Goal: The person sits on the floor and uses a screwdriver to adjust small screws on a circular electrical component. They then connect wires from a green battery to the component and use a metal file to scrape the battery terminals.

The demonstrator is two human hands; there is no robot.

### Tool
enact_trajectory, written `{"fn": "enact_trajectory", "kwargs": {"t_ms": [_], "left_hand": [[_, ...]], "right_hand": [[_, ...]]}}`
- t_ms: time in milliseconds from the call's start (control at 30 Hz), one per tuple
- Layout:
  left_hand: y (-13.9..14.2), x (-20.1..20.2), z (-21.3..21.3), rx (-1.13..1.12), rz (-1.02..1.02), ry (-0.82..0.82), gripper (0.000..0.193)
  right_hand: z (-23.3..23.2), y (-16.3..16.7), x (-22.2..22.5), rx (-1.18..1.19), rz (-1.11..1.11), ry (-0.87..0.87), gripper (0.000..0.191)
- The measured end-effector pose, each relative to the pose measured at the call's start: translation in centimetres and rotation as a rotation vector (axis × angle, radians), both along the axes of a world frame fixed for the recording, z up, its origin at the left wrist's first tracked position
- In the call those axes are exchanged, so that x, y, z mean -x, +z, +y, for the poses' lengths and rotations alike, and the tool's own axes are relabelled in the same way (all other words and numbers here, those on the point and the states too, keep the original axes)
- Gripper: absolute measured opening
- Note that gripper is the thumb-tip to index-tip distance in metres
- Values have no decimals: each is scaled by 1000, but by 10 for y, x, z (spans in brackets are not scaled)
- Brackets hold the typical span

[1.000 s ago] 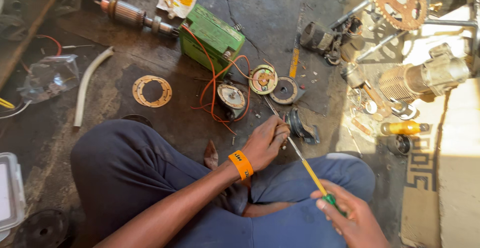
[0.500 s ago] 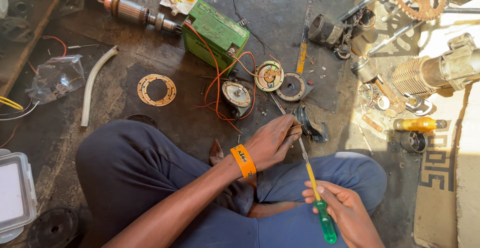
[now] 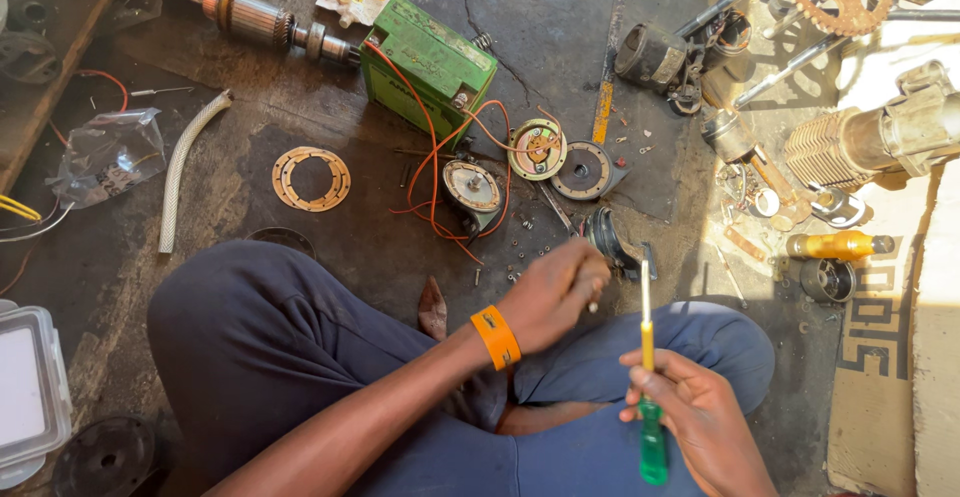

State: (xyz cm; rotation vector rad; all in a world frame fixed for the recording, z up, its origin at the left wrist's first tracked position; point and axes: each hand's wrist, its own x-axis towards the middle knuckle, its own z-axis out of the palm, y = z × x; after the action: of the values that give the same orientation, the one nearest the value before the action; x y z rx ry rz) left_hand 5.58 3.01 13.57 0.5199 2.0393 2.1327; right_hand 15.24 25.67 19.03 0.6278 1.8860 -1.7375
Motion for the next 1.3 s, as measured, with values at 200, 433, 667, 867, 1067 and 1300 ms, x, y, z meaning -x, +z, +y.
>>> {"fn": "enact_trajectory", "kwargs": {"t_ms": [200,433,667,867,1067,1300], "left_hand": [[-27,39,-6,-442,-381,204,15],[-37,55,-26,-589,-472,322,19],[-32,60,-25,-538,-353,336,15],[-10,33,-20,191,116,446,16],[6,14,-15,357,347,182,38],[-2,26,-29,414,360,114,32]], "right_hand": [[-27,7,40,-197,-51,34,42],[-73,-51,118,-978,440,834,20],[-94,-112,113,-798,549,982,23],[-84,-118,101,-233,339,412,26],[-72,-110,114,624,-18,-203,43],[-67,-131,121,679,-67,-105,49]]}}
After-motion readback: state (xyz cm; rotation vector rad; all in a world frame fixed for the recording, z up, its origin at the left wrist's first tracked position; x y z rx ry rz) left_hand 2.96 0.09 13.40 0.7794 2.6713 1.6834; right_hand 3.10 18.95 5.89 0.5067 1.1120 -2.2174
